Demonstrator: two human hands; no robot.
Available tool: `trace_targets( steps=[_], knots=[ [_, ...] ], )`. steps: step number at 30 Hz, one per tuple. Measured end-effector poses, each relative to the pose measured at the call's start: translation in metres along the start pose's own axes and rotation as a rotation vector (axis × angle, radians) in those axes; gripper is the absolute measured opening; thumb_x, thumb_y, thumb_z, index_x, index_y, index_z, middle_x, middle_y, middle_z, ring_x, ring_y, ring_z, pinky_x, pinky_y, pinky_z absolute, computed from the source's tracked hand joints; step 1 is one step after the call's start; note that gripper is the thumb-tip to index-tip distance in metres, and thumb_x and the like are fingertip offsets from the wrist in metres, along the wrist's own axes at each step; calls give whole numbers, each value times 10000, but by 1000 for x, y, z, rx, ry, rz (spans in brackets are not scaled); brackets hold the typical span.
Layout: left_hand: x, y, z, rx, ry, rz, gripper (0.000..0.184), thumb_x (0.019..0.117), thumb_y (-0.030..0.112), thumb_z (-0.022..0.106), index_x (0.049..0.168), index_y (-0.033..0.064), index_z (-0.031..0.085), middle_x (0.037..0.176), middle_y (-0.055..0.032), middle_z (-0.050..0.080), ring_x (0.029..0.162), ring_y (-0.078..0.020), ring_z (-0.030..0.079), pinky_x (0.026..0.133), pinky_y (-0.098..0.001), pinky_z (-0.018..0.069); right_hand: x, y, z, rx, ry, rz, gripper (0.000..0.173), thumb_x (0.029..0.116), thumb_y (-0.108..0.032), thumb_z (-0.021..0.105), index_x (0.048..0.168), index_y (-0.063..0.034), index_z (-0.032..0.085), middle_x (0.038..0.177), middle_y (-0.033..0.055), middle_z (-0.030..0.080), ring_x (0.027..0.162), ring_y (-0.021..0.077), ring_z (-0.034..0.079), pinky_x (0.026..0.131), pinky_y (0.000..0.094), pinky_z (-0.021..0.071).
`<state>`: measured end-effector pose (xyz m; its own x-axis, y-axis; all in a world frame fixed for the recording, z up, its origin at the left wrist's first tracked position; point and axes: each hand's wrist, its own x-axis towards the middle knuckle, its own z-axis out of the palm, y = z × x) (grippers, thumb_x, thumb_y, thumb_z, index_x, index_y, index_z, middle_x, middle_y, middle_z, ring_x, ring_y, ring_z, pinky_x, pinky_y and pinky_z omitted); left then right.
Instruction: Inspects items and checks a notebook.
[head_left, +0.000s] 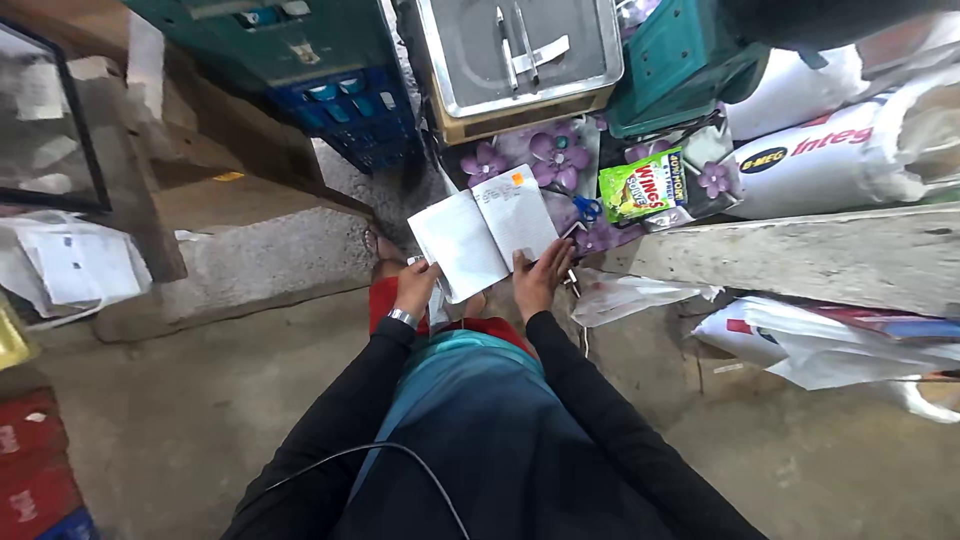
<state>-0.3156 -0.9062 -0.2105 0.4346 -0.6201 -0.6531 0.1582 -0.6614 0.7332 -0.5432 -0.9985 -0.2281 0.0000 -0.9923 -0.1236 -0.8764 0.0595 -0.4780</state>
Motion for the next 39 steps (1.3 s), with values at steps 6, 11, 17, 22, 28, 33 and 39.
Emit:
trace_targets(
  steps=[6,11,17,22,28,33,39],
  knots=[
    [2,-1,1,15,-3,-7,287,971,372,702,1041,95,731,966,-87,712,833,-191,650,749,-442,543,9,11,9,-159,13,-64,893,1020,-627,411,1639,-32,164,1724,184,-13,1593,344,-43,1286,552,60],
    [2,-1,2,7,-2,-5,279,973,361,704,1057,97,736,985,-87,719,853,-189,658,768,-445,547,2,-5,6,43,-66,-251,598,1075,-308,451,1636,-168,299,1721,77,177,1597,253,94,1287,564,95],
    [5,1,-1,16,-4,16,254,978,321,697,1023,72,725,955,-97,708,842,-198,654,768,-455,548,-18,-19,-5,506,-307,-465,644,1053,-277,530,1634,-168,278,1586,39,472,1370,183,551,1111,461,511],
    [4,1,-3,17,-16,25,291,964,357,712,1005,69,722,957,-98,712,852,-204,661,777,-471,552,-6,-12,-4,223,23,-141,741,1056,-462,485,1653,-125,203,1680,99,289,1540,253,294,1246,535,273],
    [7,3,-2,27,-16,0,261,979,329,694,986,69,717,918,-93,697,814,-197,640,751,-449,539,9,-4,14,-140,-5,-140,828,1067,-501,404,1651,-32,51,1727,160,64,1602,282,25,1289,559,23],
    [9,3,-3,32,-10,5,267,976,337,701,967,71,715,907,-91,695,807,-195,638,746,-453,534,-7,-29,-4,349,-75,-330,694,1035,-142,535,1654,-197,226,1627,4,417,1387,222,539,1093,512,508],
    [10,2,-5,35,-10,14,263,980,332,692,985,70,713,930,-100,698,822,-205,643,755,-460,538,-26,-29,-27,803,-60,-253,403,1075,-235,481,1441,-72,523,1024,105,703,802,224,713,707,433,643]
  ],
)
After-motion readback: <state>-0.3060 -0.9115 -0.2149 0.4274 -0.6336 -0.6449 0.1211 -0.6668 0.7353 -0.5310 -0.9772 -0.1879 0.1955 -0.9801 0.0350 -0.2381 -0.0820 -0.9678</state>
